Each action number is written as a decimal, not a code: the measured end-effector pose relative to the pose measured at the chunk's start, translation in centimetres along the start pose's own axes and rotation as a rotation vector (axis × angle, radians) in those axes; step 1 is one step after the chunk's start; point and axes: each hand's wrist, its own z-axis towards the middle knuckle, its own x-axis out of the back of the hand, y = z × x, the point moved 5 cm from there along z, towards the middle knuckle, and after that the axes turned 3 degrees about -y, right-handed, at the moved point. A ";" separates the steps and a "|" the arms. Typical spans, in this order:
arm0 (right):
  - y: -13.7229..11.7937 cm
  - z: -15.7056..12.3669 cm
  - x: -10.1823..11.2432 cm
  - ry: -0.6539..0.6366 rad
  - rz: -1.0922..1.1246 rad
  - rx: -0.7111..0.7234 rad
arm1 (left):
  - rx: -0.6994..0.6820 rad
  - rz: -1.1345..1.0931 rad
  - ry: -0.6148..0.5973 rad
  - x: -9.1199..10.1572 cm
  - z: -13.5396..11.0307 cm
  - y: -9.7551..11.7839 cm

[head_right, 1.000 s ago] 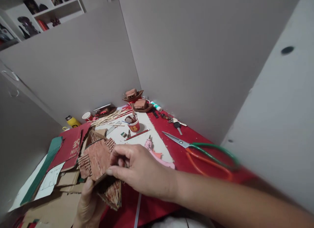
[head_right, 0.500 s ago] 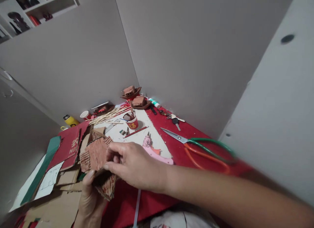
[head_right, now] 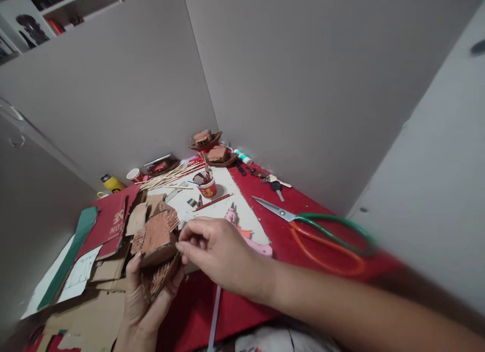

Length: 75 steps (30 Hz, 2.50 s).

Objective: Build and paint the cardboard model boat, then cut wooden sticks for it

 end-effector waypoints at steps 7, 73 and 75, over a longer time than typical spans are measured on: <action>0.4 0.5 -0.7 -0.044 0.055 -0.018 | -0.001 -0.023 -0.028 -0.7 0.0 0.1; -4.1 2.7 -0.9 -0.333 -0.394 0.102 | -0.155 0.340 0.342 1.2 -0.9 -0.2; -4.0 2.8 -1.0 -0.336 -0.397 0.101 | -0.143 0.336 0.333 0.9 -0.7 -0.1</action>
